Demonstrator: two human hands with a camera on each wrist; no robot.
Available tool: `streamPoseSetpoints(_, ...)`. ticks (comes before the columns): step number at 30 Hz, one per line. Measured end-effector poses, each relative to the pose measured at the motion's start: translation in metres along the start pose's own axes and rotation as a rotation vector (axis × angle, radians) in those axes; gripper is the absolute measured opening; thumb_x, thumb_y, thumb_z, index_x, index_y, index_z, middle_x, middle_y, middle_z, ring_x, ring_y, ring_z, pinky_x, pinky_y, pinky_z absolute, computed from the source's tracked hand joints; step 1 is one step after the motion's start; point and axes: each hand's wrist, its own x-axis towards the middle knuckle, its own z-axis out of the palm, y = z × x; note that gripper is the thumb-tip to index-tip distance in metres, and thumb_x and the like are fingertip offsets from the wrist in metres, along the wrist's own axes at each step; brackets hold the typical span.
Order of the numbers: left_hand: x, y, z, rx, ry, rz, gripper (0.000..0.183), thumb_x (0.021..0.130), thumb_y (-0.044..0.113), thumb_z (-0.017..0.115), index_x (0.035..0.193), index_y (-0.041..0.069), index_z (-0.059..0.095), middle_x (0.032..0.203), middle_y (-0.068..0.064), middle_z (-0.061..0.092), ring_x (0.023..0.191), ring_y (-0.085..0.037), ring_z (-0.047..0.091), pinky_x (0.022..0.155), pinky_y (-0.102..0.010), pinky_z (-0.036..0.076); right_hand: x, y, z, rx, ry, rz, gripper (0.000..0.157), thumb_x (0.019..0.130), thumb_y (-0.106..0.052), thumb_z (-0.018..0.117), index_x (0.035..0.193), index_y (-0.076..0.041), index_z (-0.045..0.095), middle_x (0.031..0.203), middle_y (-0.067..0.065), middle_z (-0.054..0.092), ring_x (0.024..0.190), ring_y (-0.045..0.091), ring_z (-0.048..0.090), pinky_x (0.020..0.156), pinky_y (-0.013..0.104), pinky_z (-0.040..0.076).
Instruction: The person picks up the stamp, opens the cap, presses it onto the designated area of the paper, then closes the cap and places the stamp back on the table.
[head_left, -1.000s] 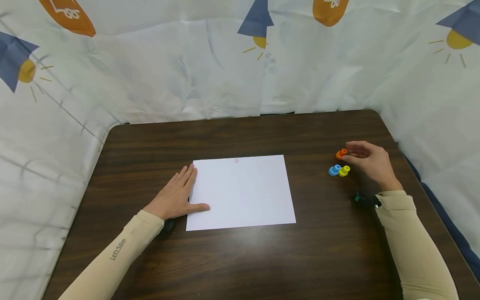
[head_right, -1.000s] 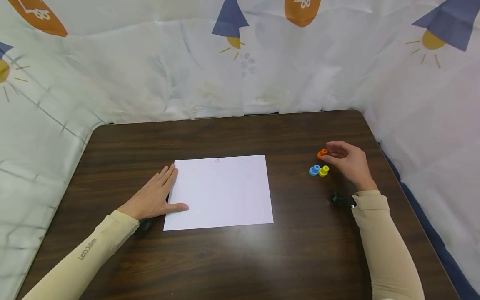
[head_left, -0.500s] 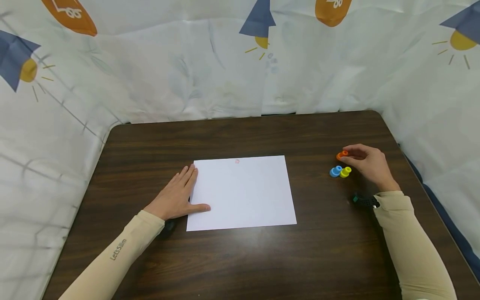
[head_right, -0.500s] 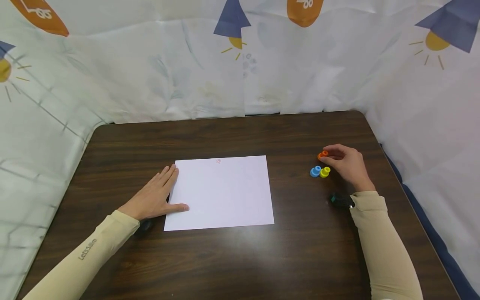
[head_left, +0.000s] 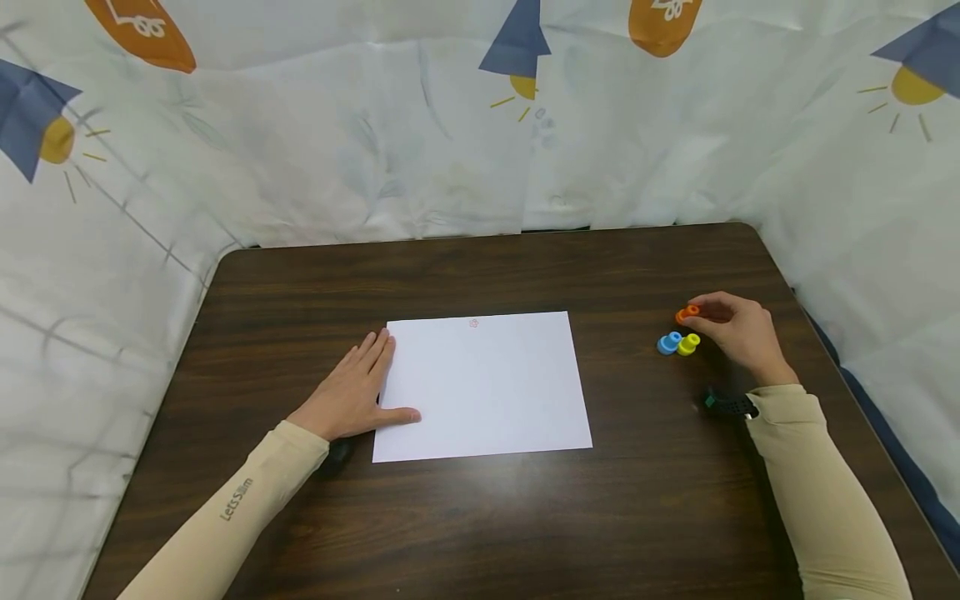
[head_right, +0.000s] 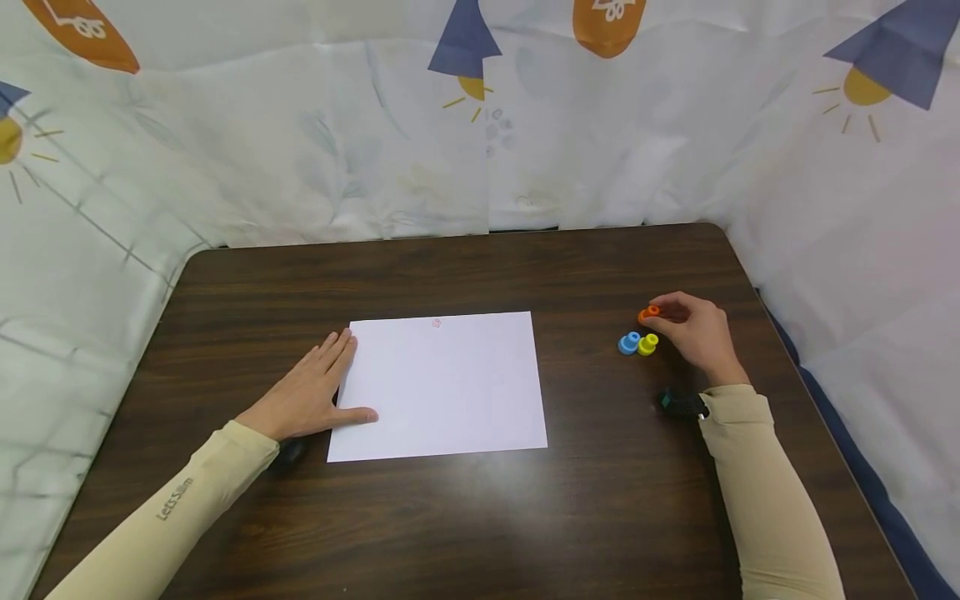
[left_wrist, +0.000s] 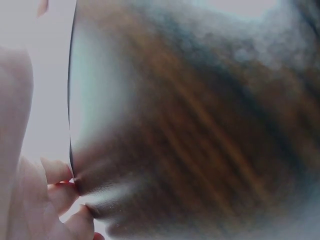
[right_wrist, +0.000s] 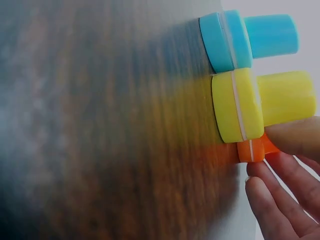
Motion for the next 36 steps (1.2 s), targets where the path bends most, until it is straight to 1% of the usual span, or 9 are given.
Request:
streamPoseSetpoints(7, -0.002, 0.001, -0.001, -0.006, 0.003, 0.005, 0.130, 0.079, 0.081, 0.066, 0.164, -0.003, 0.015, 0.174, -0.023, 0.011, 0.161, -0.044, 0.014, 0.131, -0.062, 0.017, -0.004, -0.002, -0.004, -0.003, 0.014, -0.006, 0.039, 0.098, -0.033, 0.073, 0.125, -0.006, 0.070, 0.121, 0.026, 0.074, 0.079, -0.028, 0.048, 0.068, 0.001, 0.044)
streamPoseSetpoints(14, -0.003, 0.001, -0.001, -0.009, 0.007, 0.011, 0.130, 0.080, 0.081, 0.066, 0.164, -0.004, 0.015, 0.174, -0.023, 0.011, 0.161, -0.044, 0.015, 0.131, -0.062, 0.017, -0.010, -0.008, -0.011, -0.009, 0.050, -0.007, 0.040, 0.097, -0.037, 0.074, 0.124, -0.008, 0.071, 0.122, 0.024, 0.074, 0.080, -0.029, 0.049, 0.072, 0.004, 0.043)
streamPoseSetpoints(19, -0.004, 0.000, -0.002, -0.013, 0.010, 0.015, 0.129, 0.080, 0.080, 0.067, 0.163, -0.004, 0.015, 0.174, -0.024, 0.012, 0.161, -0.044, 0.015, 0.131, -0.062, 0.017, -0.012, -0.013, -0.016, -0.023, 0.076, -0.010, 0.042, 0.096, -0.039, 0.074, 0.124, -0.009, 0.071, 0.122, 0.023, 0.073, 0.080, -0.029, 0.048, 0.069, 0.002, 0.043)
streamPoseSetpoints(25, -0.005, 0.000, -0.003, -0.019, -0.001, 0.012, 0.129, 0.080, 0.080, 0.067, 0.163, -0.005, 0.015, 0.173, -0.024, 0.011, 0.161, -0.045, 0.013, 0.131, -0.063, 0.016, -0.017, -0.023, -0.021, -0.005, 0.098, -0.036, 0.042, 0.096, -0.038, 0.074, 0.125, -0.008, 0.070, 0.121, 0.022, 0.073, 0.082, -0.028, 0.050, 0.069, 0.001, 0.044)
streamPoseSetpoints(27, -0.005, 0.000, -0.003, -0.020, -0.004, 0.007, 0.129, 0.080, 0.080, 0.066, 0.163, -0.005, 0.015, 0.174, -0.024, 0.011, 0.162, -0.045, 0.013, 0.131, -0.063, 0.015, -0.018, -0.028, -0.022, 0.006, 0.111, -0.043, 0.042, 0.096, -0.039, 0.074, 0.124, -0.009, 0.071, 0.117, 0.013, 0.075, 0.082, -0.027, 0.052, 0.070, 0.001, 0.045)
streamPoseSetpoints(30, -0.004, 0.001, -0.003, -0.020, -0.006, -0.002, 0.129, 0.080, 0.080, 0.066, 0.163, -0.004, 0.015, 0.174, -0.024, 0.010, 0.162, -0.045, 0.012, 0.131, -0.062, 0.014, -0.019, -0.037, -0.024, 0.024, 0.126, -0.054, 0.042, 0.095, -0.042, 0.075, 0.123, -0.011, 0.072, 0.106, -0.014, 0.072, 0.083, -0.025, 0.055, 0.071, 0.001, 0.046)
streamPoseSetpoints(32, -0.005, 0.002, -0.004, -0.024, -0.004, -0.003, 0.128, 0.081, 0.079, 0.067, 0.163, -0.004, 0.014, 0.174, -0.024, 0.009, 0.162, -0.045, 0.012, 0.132, -0.062, 0.014, -0.020, -0.044, -0.024, 0.035, 0.132, -0.059, 0.042, 0.094, -0.043, 0.075, 0.123, -0.013, 0.072, 0.099, -0.031, 0.064, 0.084, -0.024, 0.057, 0.071, 0.001, 0.046)
streamPoseSetpoints(34, -0.005, 0.002, -0.004, -0.026, -0.005, -0.002, 0.128, 0.081, 0.078, 0.067, 0.163, -0.005, 0.014, 0.174, -0.024, 0.009, 0.162, -0.045, 0.012, 0.132, -0.062, 0.014, -0.021, -0.050, -0.023, 0.046, 0.140, -0.068, 0.041, 0.094, -0.043, 0.076, 0.122, -0.013, 0.072, 0.096, -0.038, 0.059, 0.084, -0.024, 0.057, 0.072, 0.000, 0.046)
streamPoseSetpoints(36, -0.005, 0.002, -0.004, -0.027, -0.006, 0.001, 0.128, 0.081, 0.078, 0.067, 0.163, -0.005, 0.014, 0.174, -0.024, 0.009, 0.162, -0.045, 0.012, 0.132, -0.062, 0.014, -0.023, -0.056, -0.022, 0.058, 0.154, -0.079, 0.040, 0.093, -0.042, 0.076, 0.122, -0.014, 0.073, 0.095, -0.040, 0.058, 0.084, -0.023, 0.058, 0.073, -0.001, 0.046)
